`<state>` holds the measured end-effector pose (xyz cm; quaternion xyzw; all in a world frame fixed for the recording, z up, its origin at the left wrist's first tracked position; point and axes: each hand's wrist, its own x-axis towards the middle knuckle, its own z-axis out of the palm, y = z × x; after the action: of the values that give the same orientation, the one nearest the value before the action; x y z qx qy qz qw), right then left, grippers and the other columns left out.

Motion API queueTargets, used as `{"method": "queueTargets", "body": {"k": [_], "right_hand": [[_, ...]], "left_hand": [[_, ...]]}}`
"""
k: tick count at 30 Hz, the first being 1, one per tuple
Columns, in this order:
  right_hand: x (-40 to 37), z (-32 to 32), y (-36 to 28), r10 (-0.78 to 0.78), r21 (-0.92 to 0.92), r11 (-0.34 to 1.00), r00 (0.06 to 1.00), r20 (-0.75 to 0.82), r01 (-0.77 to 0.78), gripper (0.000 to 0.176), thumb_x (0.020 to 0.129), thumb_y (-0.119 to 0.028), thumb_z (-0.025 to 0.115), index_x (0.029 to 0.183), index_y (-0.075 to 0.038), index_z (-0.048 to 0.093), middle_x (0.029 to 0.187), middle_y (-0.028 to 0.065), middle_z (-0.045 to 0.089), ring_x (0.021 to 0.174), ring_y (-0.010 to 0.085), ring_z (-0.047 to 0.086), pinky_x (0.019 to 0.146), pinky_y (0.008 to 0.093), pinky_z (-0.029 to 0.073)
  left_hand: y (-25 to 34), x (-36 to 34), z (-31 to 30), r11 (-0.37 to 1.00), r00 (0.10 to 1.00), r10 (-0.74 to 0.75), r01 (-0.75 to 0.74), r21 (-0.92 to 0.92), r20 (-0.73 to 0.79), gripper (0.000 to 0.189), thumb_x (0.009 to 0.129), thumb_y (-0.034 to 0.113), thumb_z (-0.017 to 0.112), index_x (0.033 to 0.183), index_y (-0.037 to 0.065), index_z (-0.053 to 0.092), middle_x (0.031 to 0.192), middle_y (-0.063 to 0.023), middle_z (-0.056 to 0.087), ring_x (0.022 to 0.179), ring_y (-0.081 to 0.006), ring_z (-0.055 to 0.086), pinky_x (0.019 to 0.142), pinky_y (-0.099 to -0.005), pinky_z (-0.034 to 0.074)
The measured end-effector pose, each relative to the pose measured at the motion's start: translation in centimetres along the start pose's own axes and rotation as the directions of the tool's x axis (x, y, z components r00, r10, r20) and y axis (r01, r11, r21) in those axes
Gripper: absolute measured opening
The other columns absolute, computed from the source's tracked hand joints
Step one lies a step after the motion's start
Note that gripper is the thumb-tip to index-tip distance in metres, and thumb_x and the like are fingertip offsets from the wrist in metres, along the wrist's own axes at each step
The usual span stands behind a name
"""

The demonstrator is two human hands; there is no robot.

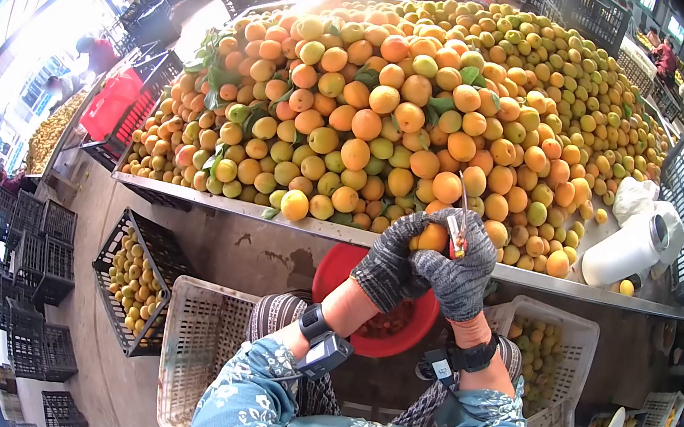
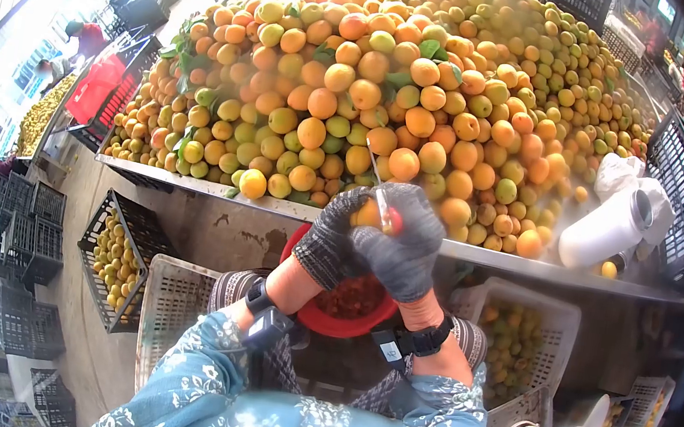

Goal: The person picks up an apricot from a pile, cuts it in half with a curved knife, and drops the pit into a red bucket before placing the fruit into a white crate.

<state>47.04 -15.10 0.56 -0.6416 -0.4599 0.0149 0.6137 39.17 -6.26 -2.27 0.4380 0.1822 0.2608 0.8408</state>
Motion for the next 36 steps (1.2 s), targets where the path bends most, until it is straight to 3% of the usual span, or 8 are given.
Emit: {"method": "queueTargets", "body": {"k": [1, 5, 12, 24, 27, 31, 35, 36], "right_hand": [[0.0, 0.1, -0.1, 0.049, 0.06, 0.997, 0.999, -0.018, -0.048, 0.04, 0.057, -0.007, 0.071, 0.096, -0.003, 0.063, 0.089, 0.008, 0.062, 0.083, 0.0202, 0.062, 0.077, 0.0313, 0.05], [-0.2, 0.6, -0.4, 0.382, 0.394, 0.842, 0.923, 0.046, -0.368, 0.041, 0.058, -0.005, 0.07, 0.098, -0.002, 0.062, 0.089, 0.0061, 0.063, 0.083, 0.0165, 0.061, 0.077, 0.0306, 0.05], [0.4, 0.7, -1.0, 0.034, -0.122, 0.992, 0.999, 0.027, -0.03, 0.039, 0.059, -0.006, 0.069, 0.097, -0.001, 0.06, 0.087, 0.0102, 0.061, 0.081, 0.0234, 0.062, 0.075, 0.0321, 0.05], [-0.5, 2.1, 1.7, 0.044, -0.027, 0.999, 0.992, -0.117, -0.048, 0.031, 0.064, -0.008, 0.067, 0.093, -0.003, 0.057, 0.081, 0.0118, 0.056, 0.073, 0.029, 0.059, 0.067, 0.037, 0.049], [0.5, 0.6, 1.6, 0.446, 0.883, 0.366, 0.888, 0.11, -0.293, 0.034, 0.07, 0.0, 0.065, 0.102, -0.003, 0.054, 0.083, 0.0078, 0.058, 0.063, 0.0185, 0.057, 0.057, 0.0287, 0.051], [0.5, -2.0, 3.3, 0.291, 0.905, 0.016, 0.868, 0.403, -0.425, 0.039, 0.073, -0.008, 0.062, 0.11, -0.001, 0.052, 0.091, 0.0151, 0.06, 0.061, 0.0206, 0.057, 0.053, 0.0293, 0.051], [0.6, -2.2, 2.0, 0.332, 0.876, 0.161, 0.861, 0.385, -0.454, 0.042, 0.071, -0.009, 0.062, 0.111, -0.002, 0.053, 0.104, 0.0195, 0.06, 0.072, 0.0244, 0.063, 0.055, 0.0314, 0.052], [0.7, -1.8, 1.7, 0.427, 0.857, 0.235, 0.841, 0.332, -0.458, 0.043, 0.071, -0.007, 0.062, 0.112, 0.0, 0.054, 0.098, 0.0174, 0.062, 0.065, 0.0214, 0.063, 0.051, 0.0281, 0.05]], "left_hand": [[0.7, 0.0, 0.4, 0.798, 0.917, -0.395, 0.376, -0.471, 0.062, 0.029, 0.088, 0.038, 0.06, 0.1, 0.012, 0.061, 0.081, -0.0017, 0.065, 0.063, -0.0134, 0.064, 0.048, -0.0237, 0.053], [0.7, 0.2, 0.0, 0.762, 0.897, -0.437, 0.404, -0.505, 0.059, 0.031, 0.089, 0.038, 0.06, 0.102, 0.011, 0.06, 0.083, -0.0021, 0.065, 0.062, -0.0141, 0.063, 0.048, -0.0238, 0.053], [0.1, 0.0, -0.5, 0.763, 0.928, -0.36, 0.351, -0.543, 0.094, 0.027, 0.09, 0.034, 0.057, 0.103, 0.011, 0.059, 0.088, -0.0047, 0.066, 0.077, -0.0179, 0.065, 0.065, -0.029, 0.055], [-1.2, 1.3, -1.6, 0.702, 0.897, -0.441, 0.343, -0.624, -0.003, 0.037, 0.088, 0.045, 0.056, 0.1, 0.011, 0.061, 0.079, -0.0071, 0.066, 0.071, -0.021, 0.065, 0.062, -0.0307, 0.055], [-0.4, 1.1, -2.3, 0.623, 0.878, -0.403, 0.469, -0.626, 0.257, 0.041, 0.087, 0.047, 0.057, 0.099, 0.009, 0.06, 0.079, -0.008, 0.065, 0.071, -0.0193, 0.065, 0.056, -0.0252, 0.054], [1.2, 0.1, -2.1, 0.653, 0.928, -0.326, 0.359, -0.667, 0.18, 0.03, 0.089, 0.027, 0.056, 0.112, 0.008, 0.056, 0.1, -0.0089, 0.062, 0.086, -0.0189, 0.061, 0.072, -0.0342, 0.054], [2.6, -0.4, -2.0, 0.817, 0.894, -0.258, 0.404, -0.411, 0.366, 0.038, 0.084, 0.023, 0.063, 0.118, 0.007, 0.055, 0.101, -0.0075, 0.063, 0.085, -0.022, 0.062, 0.073, -0.0324, 0.051], [2.9, -0.7, -2.1, 0.983, 0.955, -0.101, 0.052, 0.176, 0.279, 0.044, 0.08, 0.021, 0.069, 0.119, 0.007, 0.055, 0.101, -0.0079, 0.064, 0.085, -0.0228, 0.062, 0.073, -0.033, 0.051]]}}
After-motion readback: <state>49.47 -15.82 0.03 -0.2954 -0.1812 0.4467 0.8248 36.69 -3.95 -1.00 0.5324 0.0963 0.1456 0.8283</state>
